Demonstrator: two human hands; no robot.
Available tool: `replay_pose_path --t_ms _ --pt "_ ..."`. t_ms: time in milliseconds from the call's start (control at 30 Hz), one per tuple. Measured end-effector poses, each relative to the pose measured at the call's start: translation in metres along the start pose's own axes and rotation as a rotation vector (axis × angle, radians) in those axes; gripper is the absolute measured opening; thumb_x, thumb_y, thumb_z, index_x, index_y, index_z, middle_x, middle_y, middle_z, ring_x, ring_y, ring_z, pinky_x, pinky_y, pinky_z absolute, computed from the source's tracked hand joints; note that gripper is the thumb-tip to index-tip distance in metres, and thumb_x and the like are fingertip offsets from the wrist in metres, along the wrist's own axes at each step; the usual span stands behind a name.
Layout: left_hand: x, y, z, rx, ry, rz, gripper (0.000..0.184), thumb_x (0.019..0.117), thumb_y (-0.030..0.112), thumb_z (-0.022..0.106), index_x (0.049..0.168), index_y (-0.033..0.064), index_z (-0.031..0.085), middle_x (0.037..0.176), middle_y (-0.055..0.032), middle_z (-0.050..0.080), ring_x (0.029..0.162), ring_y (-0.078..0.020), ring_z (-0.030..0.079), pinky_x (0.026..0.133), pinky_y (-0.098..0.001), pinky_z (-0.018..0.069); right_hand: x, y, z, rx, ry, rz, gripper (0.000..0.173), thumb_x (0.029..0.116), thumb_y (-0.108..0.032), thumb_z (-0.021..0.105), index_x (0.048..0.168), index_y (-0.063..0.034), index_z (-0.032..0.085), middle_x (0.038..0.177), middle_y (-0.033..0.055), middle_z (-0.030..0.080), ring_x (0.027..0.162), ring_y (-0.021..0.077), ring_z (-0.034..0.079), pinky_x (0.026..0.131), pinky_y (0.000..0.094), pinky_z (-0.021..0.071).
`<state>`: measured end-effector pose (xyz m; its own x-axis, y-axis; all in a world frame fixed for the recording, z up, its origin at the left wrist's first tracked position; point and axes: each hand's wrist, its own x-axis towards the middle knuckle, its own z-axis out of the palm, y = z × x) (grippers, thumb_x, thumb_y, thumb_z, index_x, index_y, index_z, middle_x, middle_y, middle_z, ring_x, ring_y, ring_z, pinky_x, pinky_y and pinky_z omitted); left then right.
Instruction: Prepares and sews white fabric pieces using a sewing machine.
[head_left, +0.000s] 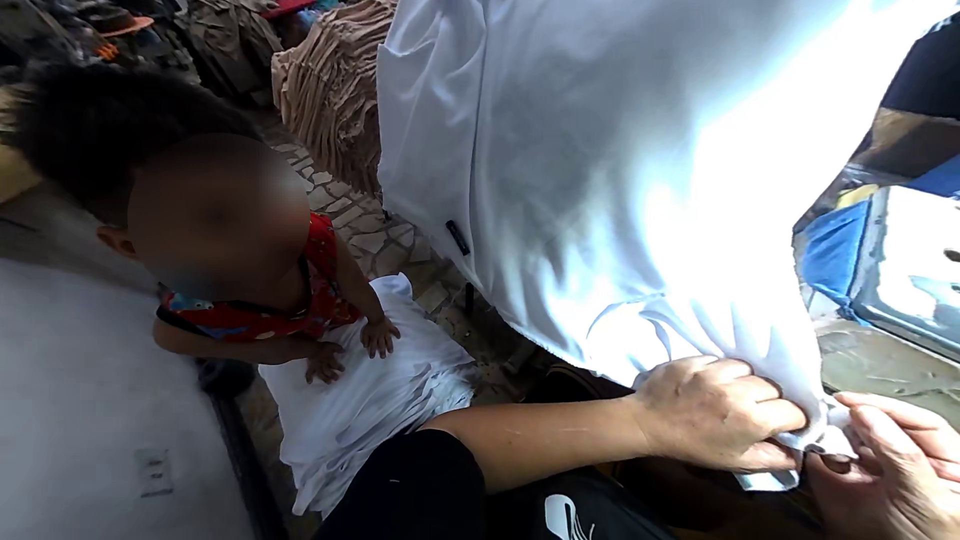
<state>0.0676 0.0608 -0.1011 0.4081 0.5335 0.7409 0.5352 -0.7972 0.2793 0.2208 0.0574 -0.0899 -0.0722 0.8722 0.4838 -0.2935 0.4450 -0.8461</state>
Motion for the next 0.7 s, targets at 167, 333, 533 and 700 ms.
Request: replay_pose_path --t_ms 167,333,533,700 --pt "0.0004 -0.0003 0.0006 0.005 0.007 0.0 0.017 0.08 0.021 0.075 0.081 0.0043 0.074 0.073 -0.0086 0.068 0.077 -0.0265 0.068 0.067 -0.0393 0.0507 0.0017 -0.0015 -0.0006 -0.032 -0.026 -0.016 0.027 0.1032 -0.004 0.047 0.105 -0.0182 0.069 0.08 -0.0178 0.067 0.06 -0.008 0.056 0.057 0.0079 0.047" --pt "-0.0001 -0.0002 -0.0009 0.001 0.008 0.008 0.017 0.0799 0.021 0.076 0.08 0.0039 0.073 0.073 -0.0088 0.067 0.078 -0.0266 0.068 0.068 -0.0395 0.0513 0.0009 -0.0014 0.0002 -0.036 -0.006 -0.001 0.024 0.1033 -0.006 0.047 0.104 -0.0176 0.068 0.078 -0.017 0.067 0.058 -0.0076 0.055 0.055 0.0081 0.0465" --pt "-0.0014 -0.0013 -0.0018 -0.019 -0.003 0.013 0.018 0.0798 0.021 0.077 0.081 0.0035 0.074 0.075 -0.0095 0.068 0.079 -0.0276 0.068 0.07 -0.0404 0.0518 0.0001 0.0001 -0.0005 -0.054 0.001 0.012 0.025 0.1034 -0.006 0.047 0.104 -0.0181 0.069 0.078 -0.017 0.067 0.058 -0.0075 0.056 0.055 0.0083 0.0467" --pt "-0.0019 -0.001 -0.003 -0.035 0.005 0.014 0.017 0.0794 0.02 0.078 0.08 0.0034 0.073 0.075 -0.0096 0.068 0.079 -0.0275 0.068 0.069 -0.0401 0.0511 0.0009 0.0002 -0.0008 -0.054 -0.002 0.013 0.025 0.1035 -0.006 0.048 0.104 -0.0182 0.07 0.08 -0.0166 0.068 0.058 -0.0076 0.056 0.054 0.0082 0.0465"
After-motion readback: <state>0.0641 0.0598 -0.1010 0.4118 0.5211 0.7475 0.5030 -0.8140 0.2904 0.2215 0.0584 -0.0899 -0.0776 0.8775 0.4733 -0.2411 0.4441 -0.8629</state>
